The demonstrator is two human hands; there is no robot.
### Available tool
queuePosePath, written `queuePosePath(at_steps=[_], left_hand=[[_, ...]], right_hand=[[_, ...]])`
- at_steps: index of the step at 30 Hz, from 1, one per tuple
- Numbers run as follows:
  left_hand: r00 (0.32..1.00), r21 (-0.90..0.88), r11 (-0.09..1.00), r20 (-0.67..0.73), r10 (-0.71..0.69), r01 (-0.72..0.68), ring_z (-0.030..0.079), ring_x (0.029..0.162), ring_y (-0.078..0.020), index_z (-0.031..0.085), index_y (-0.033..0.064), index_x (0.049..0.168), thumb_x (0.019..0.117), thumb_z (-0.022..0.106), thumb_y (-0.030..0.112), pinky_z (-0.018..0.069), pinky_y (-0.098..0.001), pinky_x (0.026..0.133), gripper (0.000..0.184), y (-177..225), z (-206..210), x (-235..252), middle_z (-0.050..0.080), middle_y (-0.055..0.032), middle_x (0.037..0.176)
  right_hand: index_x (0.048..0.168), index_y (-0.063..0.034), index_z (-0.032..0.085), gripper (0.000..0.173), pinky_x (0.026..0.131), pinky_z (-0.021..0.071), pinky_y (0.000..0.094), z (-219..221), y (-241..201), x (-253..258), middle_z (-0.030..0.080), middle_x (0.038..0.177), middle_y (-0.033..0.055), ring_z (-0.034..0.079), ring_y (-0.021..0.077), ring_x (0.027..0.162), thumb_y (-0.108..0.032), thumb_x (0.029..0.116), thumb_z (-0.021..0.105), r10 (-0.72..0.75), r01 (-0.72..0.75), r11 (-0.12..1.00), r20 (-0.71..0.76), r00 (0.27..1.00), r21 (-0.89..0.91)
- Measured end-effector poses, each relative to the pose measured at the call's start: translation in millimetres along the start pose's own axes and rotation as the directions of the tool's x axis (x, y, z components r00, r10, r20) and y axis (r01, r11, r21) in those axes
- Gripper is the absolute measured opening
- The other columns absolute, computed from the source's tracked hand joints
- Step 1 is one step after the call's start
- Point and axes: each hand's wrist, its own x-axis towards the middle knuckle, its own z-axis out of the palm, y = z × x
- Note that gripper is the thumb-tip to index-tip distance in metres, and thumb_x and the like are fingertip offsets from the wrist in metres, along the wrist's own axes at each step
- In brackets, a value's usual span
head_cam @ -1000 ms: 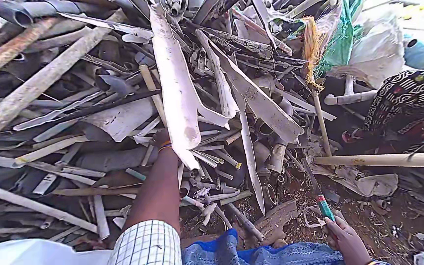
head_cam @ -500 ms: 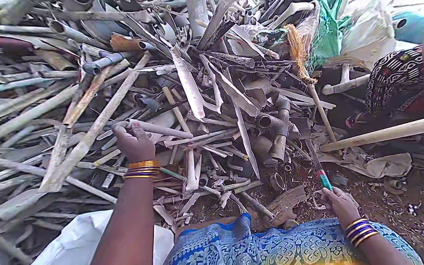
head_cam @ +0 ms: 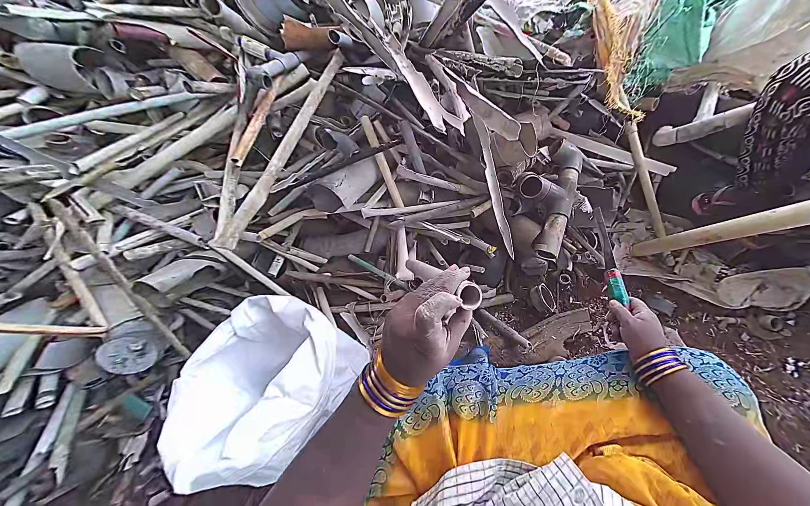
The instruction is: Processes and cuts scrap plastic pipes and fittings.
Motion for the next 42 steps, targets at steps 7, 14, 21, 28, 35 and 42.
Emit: queuePosePath(at_steps=[7, 14, 21, 28, 35, 42], left_hand=[[0.995, -0.132, 0.991, -0.095, 0.001, -0.014, 0.07, 0.116, -0.0121, 0.044, 0.0109, 0.114, 0.0985, 0.069, 0.011, 0.0579, -0.0288, 0.098, 0.029, 23.9, -34.2, -3.0, 0.073, -0.0047, 0.114], [0.988, -0.048, 0.999, -0.152, 0.0, -0.007, 0.07, 0.116, -0.0116, 0.044, 0.0103, 0.114, 0.0974, 0.07, 0.009, 0.0589, -0.0277, 0.096, 0.031, 21.0, -53.1, -1.5, 0.073, -0.0052, 0.116], [0.918, 0.169, 0.943, -0.331, -0.218, 0.285, 0.07, 0.113, -0.0139, 0.04, 0.0013, 0.12, 0.09, 0.071, 0.0, 0.0619, -0.0343, 0.096, 0.043, -25.1, -172.1, 28.6, 0.067, -0.0026, 0.121], [0.657, 0.492, 0.467, -0.344, -0.671, 0.735, 0.068, 0.11, -0.0193, 0.05, -0.008, 0.138, 0.0943, 0.07, 0.016, 0.0513, -0.0329, 0.101, 0.055, -98.0, -222.1, -38.2, 0.066, -0.0232, 0.125], [-0.313, 0.876, -0.045, 0.123, -0.942, 0.48, 0.054, 0.135, -0.0429, 0.059, -0.0076, 0.136, 0.1107, 0.045, 0.021, 0.0377, -0.0594, 0.114, 0.04, -126.8, -194.0, -149.4, 0.06, -0.0304, 0.138], [-0.378, 0.825, -0.025, 0.231, -0.896, 0.564, 0.056, 0.131, -0.0435, 0.058, -0.0091, 0.136, 0.1017, 0.061, 0.049, 0.0383, -0.0599, 0.113, 0.068, -102.9, -163.4, -132.6, 0.06, -0.032, 0.135]], right_hand=[[0.131, 0.0041, 0.054, 0.035, 0.062, 0.0451, 0.0329, -1.0, 0.3, 0.9, 0.058, 0.086, 0.0086, 0.051, 0.0123, 0.063, -0.023, 0.11, 0.047, 0.012, -0.014, 0.997, -0.031, 0.999, -0.075], [0.132, 0.0049, 0.053, 0.038, 0.066, 0.0468, 0.0388, 3.3, 5.7, 3.4, 0.06, 0.09, 0.013, 0.054, 0.0167, 0.069, -0.025, 0.1099, 0.046, -0.048, 0.044, 0.989, -0.02, 0.999, -0.14], [0.134, 0.0093, 0.054, 0.042, 0.085, 0.0474, 0.0529, 1.5, 9.7, 2.9, 0.064, 0.106, 0.0275, 0.062, 0.0312, 0.089, -0.024, 0.1086, 0.048, -0.131, 0.127, 0.964, -0.003, 0.991, -0.232], [0.134, 0.0064, 0.053, 0.043, 0.078, 0.0487, 0.0496, -1.3, 16.7, 11.8, 0.063, 0.101, 0.0232, 0.06, 0.0265, 0.081, -0.028, 0.1083, 0.048, -0.124, 0.12, 0.971, -0.005, 0.992, -0.206], [0.134, 0.0068, 0.053, 0.041, 0.076, 0.0481, 0.0498, -2.1, 7.8, 2.6, 0.063, 0.098, 0.022, 0.06, 0.0273, 0.078, -0.026, 0.1086, 0.048, -0.135, 0.137, 0.963, 0.024, 0.991, -0.232], [0.136, 0.0065, 0.051, 0.04, 0.078, 0.0476, 0.0505, -2.4, 2.7, 1.0, 0.062, 0.099, 0.0231, 0.059, 0.0286, 0.079, -0.024, 0.11, 0.047, -0.077, 0.082, 0.968, 0.031, 0.997, -0.236]])
